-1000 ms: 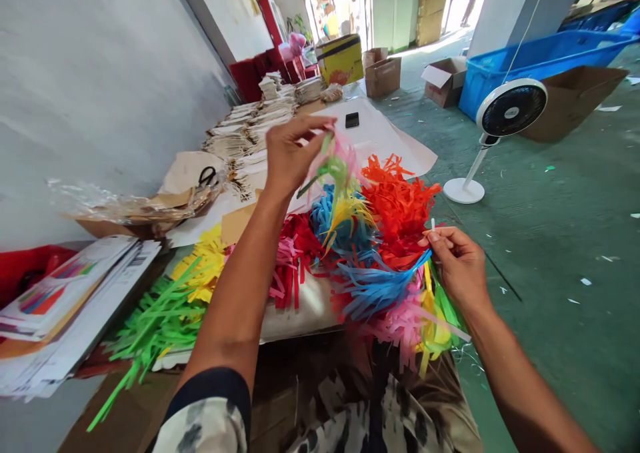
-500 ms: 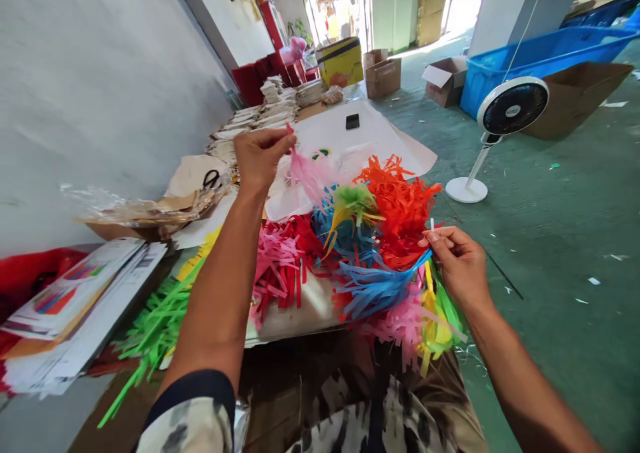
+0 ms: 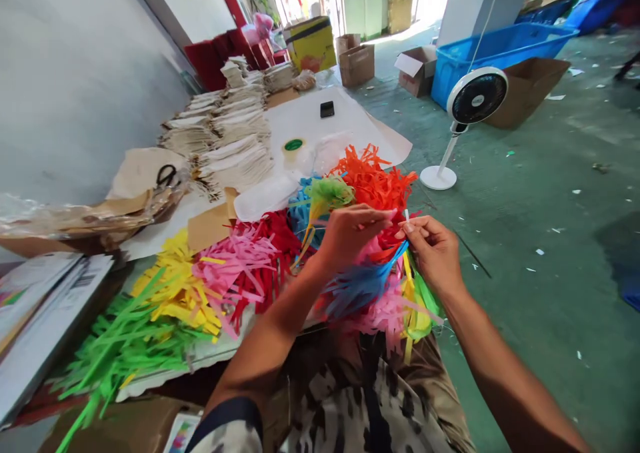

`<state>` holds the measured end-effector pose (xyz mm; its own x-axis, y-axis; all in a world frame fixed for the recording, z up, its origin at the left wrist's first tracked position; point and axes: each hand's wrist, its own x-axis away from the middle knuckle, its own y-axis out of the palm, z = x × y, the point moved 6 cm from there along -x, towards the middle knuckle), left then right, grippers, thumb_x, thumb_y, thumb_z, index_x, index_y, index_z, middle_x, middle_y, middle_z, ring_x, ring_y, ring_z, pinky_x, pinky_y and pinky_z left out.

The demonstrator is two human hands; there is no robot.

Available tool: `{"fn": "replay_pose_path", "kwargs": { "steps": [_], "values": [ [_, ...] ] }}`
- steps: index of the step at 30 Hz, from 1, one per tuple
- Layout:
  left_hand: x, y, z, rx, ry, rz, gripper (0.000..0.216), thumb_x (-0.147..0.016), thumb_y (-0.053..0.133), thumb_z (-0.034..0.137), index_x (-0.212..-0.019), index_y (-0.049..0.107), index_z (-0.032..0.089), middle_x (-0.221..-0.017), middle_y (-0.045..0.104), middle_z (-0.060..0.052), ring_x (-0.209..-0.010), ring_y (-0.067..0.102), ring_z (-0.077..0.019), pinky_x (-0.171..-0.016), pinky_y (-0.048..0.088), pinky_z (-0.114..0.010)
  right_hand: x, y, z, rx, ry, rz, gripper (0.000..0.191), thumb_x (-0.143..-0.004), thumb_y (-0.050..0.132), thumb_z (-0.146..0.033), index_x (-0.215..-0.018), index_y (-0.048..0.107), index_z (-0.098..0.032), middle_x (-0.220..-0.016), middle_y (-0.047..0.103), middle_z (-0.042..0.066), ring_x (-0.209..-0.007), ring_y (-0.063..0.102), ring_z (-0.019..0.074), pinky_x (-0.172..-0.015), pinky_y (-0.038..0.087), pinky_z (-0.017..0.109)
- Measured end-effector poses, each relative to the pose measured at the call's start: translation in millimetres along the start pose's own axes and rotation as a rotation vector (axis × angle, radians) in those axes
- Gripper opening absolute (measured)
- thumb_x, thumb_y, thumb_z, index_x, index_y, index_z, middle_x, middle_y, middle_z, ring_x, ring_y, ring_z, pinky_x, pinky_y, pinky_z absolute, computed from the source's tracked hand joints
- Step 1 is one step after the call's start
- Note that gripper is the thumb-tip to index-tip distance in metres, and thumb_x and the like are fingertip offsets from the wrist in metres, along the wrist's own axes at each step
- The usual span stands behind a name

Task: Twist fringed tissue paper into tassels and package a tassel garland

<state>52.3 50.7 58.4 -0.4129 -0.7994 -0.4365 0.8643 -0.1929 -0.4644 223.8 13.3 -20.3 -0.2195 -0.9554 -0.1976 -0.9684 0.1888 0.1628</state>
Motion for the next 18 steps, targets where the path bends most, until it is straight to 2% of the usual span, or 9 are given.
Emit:
{"fn": "replay_pose_path", "kwargs": {
  "steps": [3, 5, 12, 18],
  "values": [
    [11, 28, -31, 0.146, -0.159, 0.009, 0.016, -0.093, 0.075, 0.034, -0.101, 0.085, 0.025, -0.088, 0.083, -0.003, -0.079, 0.076, -0.0179, -0.075, 0.059, -0.031, 1, 0, 1, 0.008, -0.001, -0.009, 0.026, -0.092, 0.078, -0.052, -0.092, 0.076, -0.026, -0.082, 0.076, 0.002, -0.067, 0.067, 0.0163, -0.068, 0.055, 0.03],
    [15, 37, -40, 0.256, -0.216, 0.014, 0.015, -0.091, 0.077, 0.035, -0.097, 0.082, 0.022, -0.087, 0.083, -0.003, -0.078, 0.077, -0.018, -0.074, 0.06, -0.03, 1, -1, 3, 0.009, 0.004, -0.004, 0.026, -0.092, 0.079, -0.052, -0.092, 0.076, -0.026, -0.082, 0.076, 0.002, -0.067, 0.068, 0.0161, -0.069, 0.057, 0.03],
    [13, 39, -45, 0.355, -0.26, 0.012, 0.018, -0.085, 0.081, 0.035, -0.087, 0.071, 0.019, -0.082, 0.078, -0.001, -0.071, 0.072, -0.0129, -0.067, 0.055, -0.025, -1, -1, 9, -0.014, 0.016, -0.007, 0.023, -0.093, 0.079, -0.048, -0.093, 0.077, -0.025, -0.083, 0.077, 0.002, -0.068, 0.069, 0.015, -0.073, 0.059, 0.03],
    [12, 40, -49, 0.415, -0.287, 0.001, 0.025, -0.082, 0.085, 0.033, -0.099, 0.072, 0.02, -0.088, 0.081, -0.003, -0.079, 0.075, -0.0153, -0.072, 0.056, -0.027, -1, -2, 9, 0.025, 0.005, 0.009, 0.025, -0.092, 0.08, -0.05, -0.092, 0.077, -0.025, -0.083, 0.077, 0.002, -0.069, 0.068, 0.015, -0.07, 0.056, 0.028]
  ]
}}
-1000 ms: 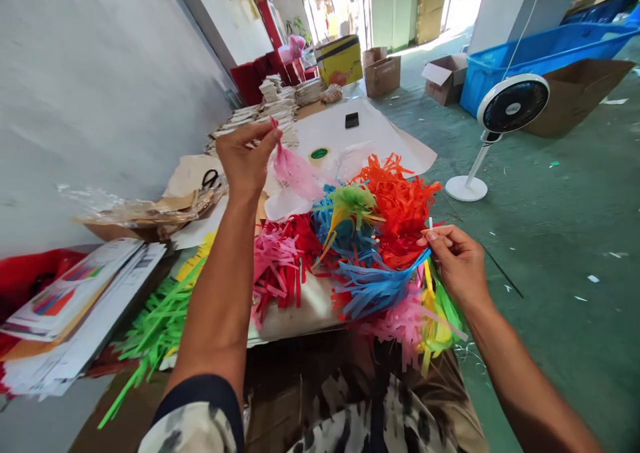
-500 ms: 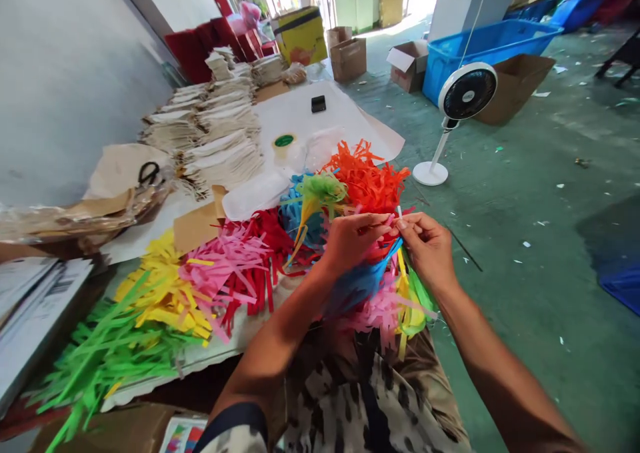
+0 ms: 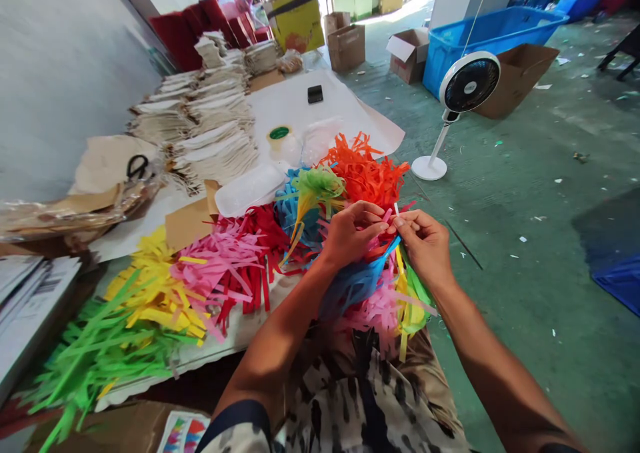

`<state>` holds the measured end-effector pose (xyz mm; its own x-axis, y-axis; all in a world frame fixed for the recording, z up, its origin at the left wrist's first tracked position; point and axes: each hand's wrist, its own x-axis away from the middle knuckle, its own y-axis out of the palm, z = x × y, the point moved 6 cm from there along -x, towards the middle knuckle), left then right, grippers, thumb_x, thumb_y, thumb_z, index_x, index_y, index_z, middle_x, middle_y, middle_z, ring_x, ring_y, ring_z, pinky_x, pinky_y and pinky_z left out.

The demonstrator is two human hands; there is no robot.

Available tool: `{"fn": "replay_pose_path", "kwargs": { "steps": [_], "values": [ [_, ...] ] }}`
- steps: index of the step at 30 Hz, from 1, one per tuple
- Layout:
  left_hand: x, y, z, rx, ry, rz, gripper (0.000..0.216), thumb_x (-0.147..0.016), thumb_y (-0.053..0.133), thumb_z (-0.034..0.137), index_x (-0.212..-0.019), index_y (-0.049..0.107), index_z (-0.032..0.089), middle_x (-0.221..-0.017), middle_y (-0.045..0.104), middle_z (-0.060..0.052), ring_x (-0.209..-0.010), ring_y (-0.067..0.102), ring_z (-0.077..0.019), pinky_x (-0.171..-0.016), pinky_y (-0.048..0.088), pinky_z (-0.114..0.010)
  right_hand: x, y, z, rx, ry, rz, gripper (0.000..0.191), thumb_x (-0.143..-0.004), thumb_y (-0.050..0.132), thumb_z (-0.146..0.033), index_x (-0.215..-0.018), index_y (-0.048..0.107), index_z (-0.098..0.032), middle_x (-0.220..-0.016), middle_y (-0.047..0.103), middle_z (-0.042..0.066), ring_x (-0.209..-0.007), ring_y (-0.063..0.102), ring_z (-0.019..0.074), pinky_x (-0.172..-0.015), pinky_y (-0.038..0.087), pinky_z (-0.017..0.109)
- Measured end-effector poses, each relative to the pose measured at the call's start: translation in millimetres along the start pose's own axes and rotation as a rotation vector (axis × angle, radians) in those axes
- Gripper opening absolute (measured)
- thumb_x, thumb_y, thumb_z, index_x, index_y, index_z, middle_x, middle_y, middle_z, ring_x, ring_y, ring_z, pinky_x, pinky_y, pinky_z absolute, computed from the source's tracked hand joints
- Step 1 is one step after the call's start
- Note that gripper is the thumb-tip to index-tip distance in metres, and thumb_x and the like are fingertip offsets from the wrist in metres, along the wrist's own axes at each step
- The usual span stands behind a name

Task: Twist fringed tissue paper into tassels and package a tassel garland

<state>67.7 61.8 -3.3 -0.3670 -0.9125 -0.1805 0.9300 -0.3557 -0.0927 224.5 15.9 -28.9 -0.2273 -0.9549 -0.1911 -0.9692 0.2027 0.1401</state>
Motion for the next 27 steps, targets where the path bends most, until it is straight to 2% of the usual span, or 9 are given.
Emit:
{"fn": "replay_pose_path", "kwargs": {
  "steps": [4, 10, 18, 27],
  "values": [
    [-0.9, 0.1, 0.6, -0.011, 0.035, 0.02, 0.021, -0.082, 0.085, 0.035, -0.09, 0.074, 0.019, -0.088, 0.08, -0.004, -0.078, 0.074, -0.0152, -0.071, 0.057, -0.027, 0.4, 0.9, -1.4, 0.002, -0.015, 0.005, 0.025, -0.091, 0.08, -0.05, -0.09, 0.077, -0.025, -0.081, 0.077, 0.002, -0.068, 0.068, 0.0152, -0.071, 0.057, 0.03],
    [-1.0, 1.8, -2.4, -0.016, 0.011, 0.043, 0.021, -0.081, 0.083, 0.034, -0.082, 0.068, 0.019, -0.081, 0.073, 0.0, -0.07, 0.068, -0.0116, -0.067, 0.054, -0.025, 1.9, 1.8, -4.6, -0.001, -0.023, -0.004, 0.024, -0.092, 0.08, -0.049, -0.092, 0.078, -0.025, -0.081, 0.077, 0.002, -0.07, 0.07, 0.0159, -0.072, 0.057, 0.03],
    [-0.9, 6.5, -1.3, -0.008, -0.008, -0.107, 0.02, -0.086, 0.077, 0.037, -0.088, 0.068, 0.018, -0.086, 0.071, -0.001, -0.077, 0.066, -0.012, -0.074, 0.052, -0.025, 1.2, 1.0, -9.6, 0.07, -0.025, 0.007, 0.03, -0.089, 0.08, -0.054, -0.087, 0.077, -0.025, -0.079, 0.076, 0.002, -0.069, 0.067, 0.0164, -0.067, 0.055, 0.029],
    [-2.2, 3.8, -8.9, 0.09, -0.06, -0.156, 0.035, -0.084, 0.084, 0.047, -0.088, 0.067, 0.016, -0.087, 0.068, -0.001, -0.079, 0.061, -0.0119, -0.076, 0.048, -0.025, 0.8, -1.0, -4.3, 0.068, -0.013, 0.004, 0.029, -0.09, 0.08, -0.051, -0.09, 0.08, -0.023, -0.078, 0.077, 0.002, -0.065, 0.065, 0.0146, -0.065, 0.052, 0.027]
  ]
}}
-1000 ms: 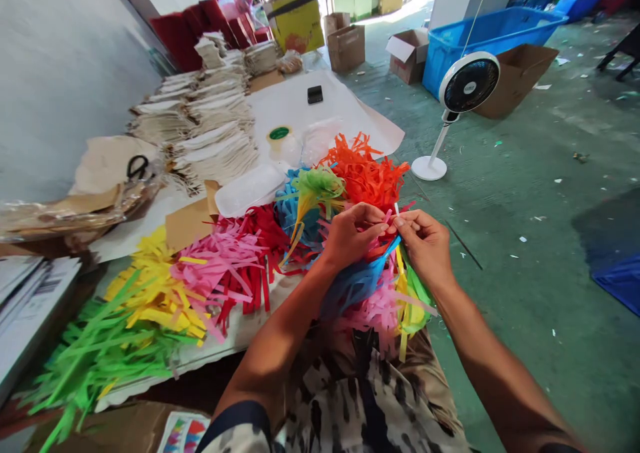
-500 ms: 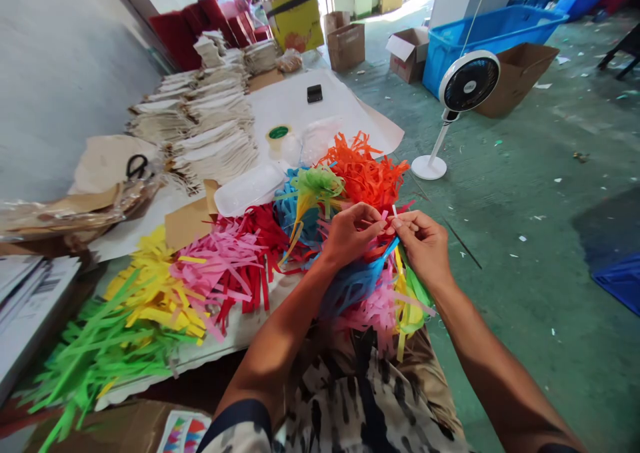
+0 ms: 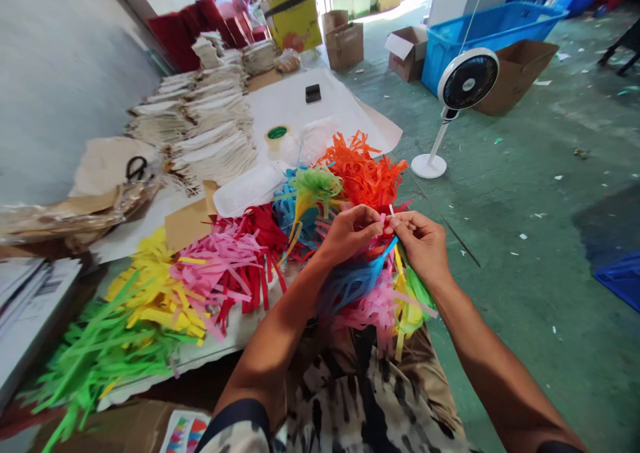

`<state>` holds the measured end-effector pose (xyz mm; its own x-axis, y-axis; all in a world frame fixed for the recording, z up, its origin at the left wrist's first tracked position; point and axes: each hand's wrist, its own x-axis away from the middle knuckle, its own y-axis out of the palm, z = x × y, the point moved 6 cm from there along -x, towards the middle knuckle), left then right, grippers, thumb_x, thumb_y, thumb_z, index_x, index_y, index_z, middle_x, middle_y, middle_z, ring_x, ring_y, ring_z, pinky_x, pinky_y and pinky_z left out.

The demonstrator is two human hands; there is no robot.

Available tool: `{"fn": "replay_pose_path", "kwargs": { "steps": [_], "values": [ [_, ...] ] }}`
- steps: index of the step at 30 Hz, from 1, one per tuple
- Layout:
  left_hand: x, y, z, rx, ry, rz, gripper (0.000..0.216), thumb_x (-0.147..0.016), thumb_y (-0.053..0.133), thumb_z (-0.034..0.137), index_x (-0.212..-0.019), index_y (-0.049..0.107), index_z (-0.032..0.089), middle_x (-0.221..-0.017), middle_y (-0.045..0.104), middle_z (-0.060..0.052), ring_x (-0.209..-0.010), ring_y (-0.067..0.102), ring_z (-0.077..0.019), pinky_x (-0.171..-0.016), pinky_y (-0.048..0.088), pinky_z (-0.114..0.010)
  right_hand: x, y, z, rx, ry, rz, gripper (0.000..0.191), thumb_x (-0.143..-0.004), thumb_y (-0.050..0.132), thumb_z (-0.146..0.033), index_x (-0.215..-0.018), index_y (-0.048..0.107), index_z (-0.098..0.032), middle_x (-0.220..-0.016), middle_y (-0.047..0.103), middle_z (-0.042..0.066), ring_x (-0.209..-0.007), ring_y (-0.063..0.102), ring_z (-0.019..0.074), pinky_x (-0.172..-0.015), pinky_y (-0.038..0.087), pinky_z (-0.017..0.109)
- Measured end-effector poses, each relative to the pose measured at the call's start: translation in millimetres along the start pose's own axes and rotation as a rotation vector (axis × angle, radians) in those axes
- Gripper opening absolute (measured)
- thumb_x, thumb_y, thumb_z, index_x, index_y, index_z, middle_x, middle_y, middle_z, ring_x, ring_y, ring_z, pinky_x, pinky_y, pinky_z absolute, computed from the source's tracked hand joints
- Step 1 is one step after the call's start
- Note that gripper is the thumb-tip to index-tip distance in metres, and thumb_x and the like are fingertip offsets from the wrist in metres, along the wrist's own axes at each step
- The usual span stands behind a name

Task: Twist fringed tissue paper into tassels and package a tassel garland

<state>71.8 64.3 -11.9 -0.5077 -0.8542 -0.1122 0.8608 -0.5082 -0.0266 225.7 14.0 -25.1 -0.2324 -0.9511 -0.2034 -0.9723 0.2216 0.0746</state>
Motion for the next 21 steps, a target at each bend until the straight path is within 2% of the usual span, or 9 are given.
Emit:
{"fn": "replay_pose_path", "kwargs": {
  "steps": [5, 9, 12, 15, 21],
  "values": [
    [3, 0, 0, 0.128, -0.088, -0.056, 0.038, -0.086, 0.083, 0.049, -0.088, 0.066, 0.016, -0.089, 0.068, -0.002, -0.084, 0.061, -0.0139, -0.082, 0.046, -0.027, -1, 4, -1, -0.032, 0.005, -0.031, 0.023, -0.09, 0.081, -0.047, -0.091, 0.081, -0.024, -0.078, 0.077, 0.001, -0.068, 0.069, 0.0154, -0.072, 0.055, 0.029],
    [5, -2, -2, 0.207, -0.151, -0.049, 0.034, -0.086, 0.084, 0.045, -0.091, 0.066, 0.016, -0.092, 0.07, -0.003, -0.086, 0.063, -0.015, -0.083, 0.046, -0.028, -1, 4, -1, -0.033, 0.001, -0.05, 0.02, -0.092, 0.078, -0.043, -0.09, 0.08, -0.023, -0.081, 0.078, 0.002, -0.074, 0.071, 0.0169, -0.074, 0.055, 0.03],
    [6, -4, -4, 0.255, -0.175, -0.026, 0.033, -0.086, 0.083, 0.044, -0.094, 0.066, 0.017, -0.092, 0.07, -0.003, -0.085, 0.063, -0.0157, -0.082, 0.047, -0.028, 1, 3, -3, 0.048, -0.014, -0.078, 0.019, -0.095, 0.073, -0.039, -0.089, 0.079, -0.022, -0.079, 0.076, 0.002, -0.069, 0.066, 0.0146, -0.066, 0.049, 0.027],
    [6, -4, -6, 0.289, -0.179, -0.01, 0.031, -0.085, 0.083, 0.042, -0.094, 0.066, 0.017, -0.089, 0.068, -0.002, -0.081, 0.062, -0.014, -0.079, 0.048, -0.027, 5, 3, -10, 0.158, -0.057, -0.104, 0.018, -0.095, 0.069, -0.034, -0.086, 0.077, -0.021, -0.071, 0.07, -0.001, -0.058, 0.053, 0.0114, -0.056, 0.039, 0.026],
    [6, -3, -7, 0.274, -0.177, -0.005, 0.031, -0.085, 0.083, 0.041, -0.091, 0.065, 0.017, -0.087, 0.067, -0.001, -0.078, 0.062, -0.0132, -0.077, 0.047, -0.026, 9, 5, -16, 0.282, -0.104, -0.105, 0.021, -0.093, 0.067, -0.032, -0.076, 0.069, -0.02, -0.065, 0.061, -0.003, -0.057, 0.047, 0.0107, -0.054, 0.032, 0.027]
  ]
}}
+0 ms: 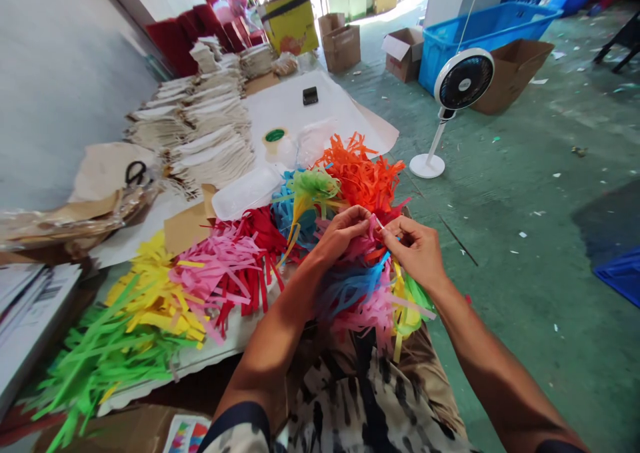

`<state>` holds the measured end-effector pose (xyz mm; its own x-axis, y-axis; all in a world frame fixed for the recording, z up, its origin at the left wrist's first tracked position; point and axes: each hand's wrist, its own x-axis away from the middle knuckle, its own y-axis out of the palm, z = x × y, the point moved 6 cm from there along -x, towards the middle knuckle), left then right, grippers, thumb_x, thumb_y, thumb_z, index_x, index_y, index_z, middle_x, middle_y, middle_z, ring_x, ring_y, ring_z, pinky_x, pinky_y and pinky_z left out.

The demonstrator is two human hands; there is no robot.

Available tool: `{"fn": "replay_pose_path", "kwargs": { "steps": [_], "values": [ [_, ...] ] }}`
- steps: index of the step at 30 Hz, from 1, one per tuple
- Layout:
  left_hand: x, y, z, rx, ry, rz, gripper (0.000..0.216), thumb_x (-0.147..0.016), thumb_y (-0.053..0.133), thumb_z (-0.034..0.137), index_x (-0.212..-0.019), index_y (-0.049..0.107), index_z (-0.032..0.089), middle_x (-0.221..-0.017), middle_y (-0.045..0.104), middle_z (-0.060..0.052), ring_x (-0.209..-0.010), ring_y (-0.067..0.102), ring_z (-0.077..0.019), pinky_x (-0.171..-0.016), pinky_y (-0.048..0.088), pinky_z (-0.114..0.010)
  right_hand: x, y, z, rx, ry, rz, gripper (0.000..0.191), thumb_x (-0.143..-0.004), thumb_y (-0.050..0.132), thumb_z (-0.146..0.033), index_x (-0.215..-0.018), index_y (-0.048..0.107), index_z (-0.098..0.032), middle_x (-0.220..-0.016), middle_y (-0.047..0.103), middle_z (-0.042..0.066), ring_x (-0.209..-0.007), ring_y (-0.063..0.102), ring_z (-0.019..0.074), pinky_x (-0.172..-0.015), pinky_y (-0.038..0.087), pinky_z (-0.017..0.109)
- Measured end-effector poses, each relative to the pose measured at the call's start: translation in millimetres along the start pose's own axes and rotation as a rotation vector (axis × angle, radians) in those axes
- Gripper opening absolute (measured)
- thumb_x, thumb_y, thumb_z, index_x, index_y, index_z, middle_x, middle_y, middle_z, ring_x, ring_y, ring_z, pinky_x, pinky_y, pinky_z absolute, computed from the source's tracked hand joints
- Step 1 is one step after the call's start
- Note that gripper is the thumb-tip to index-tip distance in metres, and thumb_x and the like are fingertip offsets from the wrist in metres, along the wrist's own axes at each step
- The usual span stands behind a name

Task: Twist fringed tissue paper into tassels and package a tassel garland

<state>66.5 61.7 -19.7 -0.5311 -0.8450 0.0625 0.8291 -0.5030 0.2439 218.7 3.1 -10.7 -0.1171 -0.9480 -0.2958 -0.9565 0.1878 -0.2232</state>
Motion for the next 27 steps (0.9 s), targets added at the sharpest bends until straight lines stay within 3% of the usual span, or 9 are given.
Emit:
{"fn": "replay_pose_path", "kwargs": {
  "steps": [9, 18, 24, 27],
  "values": [
    [0, 2, 1, -0.099, 0.022, -0.028, 0.034, -0.087, 0.08, 0.047, -0.092, 0.064, 0.017, -0.087, 0.069, -0.002, -0.081, 0.063, -0.0155, -0.08, 0.049, -0.029, -1, 1, 1, 0.082, 0.018, -0.027, 0.025, -0.09, 0.066, -0.032, -0.068, 0.064, -0.02, -0.062, 0.059, -0.003, -0.057, 0.045, 0.0111, -0.055, 0.032, 0.027],
    [1, 7, 3, -0.215, 0.123, -0.009, 0.045, -0.082, 0.086, 0.055, -0.085, 0.063, 0.016, -0.084, 0.067, 0.0, -0.079, 0.063, -0.0119, -0.077, 0.049, -0.026, -1, 1, 7, 0.104, 0.069, 0.007, 0.023, -0.088, 0.065, -0.034, -0.069, 0.063, -0.021, -0.063, 0.06, -0.002, -0.058, 0.049, 0.0123, -0.054, 0.034, 0.026],
    [5, 8, 4, -0.225, 0.108, 0.017, 0.059, -0.08, 0.088, 0.054, -0.121, 0.064, 0.019, -0.09, 0.075, -0.002, -0.079, 0.069, -0.0133, -0.075, 0.05, -0.025, 1, -3, 6, 0.072, 0.078, 0.014, 0.02, -0.088, 0.066, -0.035, -0.073, 0.065, -0.021, -0.066, 0.063, -0.001, -0.059, 0.052, 0.013, -0.056, 0.038, 0.026],
    [6, 9, 11, -0.293, 0.156, 0.036, 0.053, -0.089, 0.078, 0.058, -0.12, 0.07, 0.016, -0.088, 0.075, -0.004, -0.073, 0.064, -0.0123, -0.068, 0.047, -0.024, 1, -4, 5, 0.06, 0.085, 0.018, 0.021, -0.089, 0.067, -0.036, -0.074, 0.066, -0.021, -0.067, 0.065, -0.001, -0.059, 0.053, 0.0128, -0.057, 0.039, 0.026]
  ]
}}
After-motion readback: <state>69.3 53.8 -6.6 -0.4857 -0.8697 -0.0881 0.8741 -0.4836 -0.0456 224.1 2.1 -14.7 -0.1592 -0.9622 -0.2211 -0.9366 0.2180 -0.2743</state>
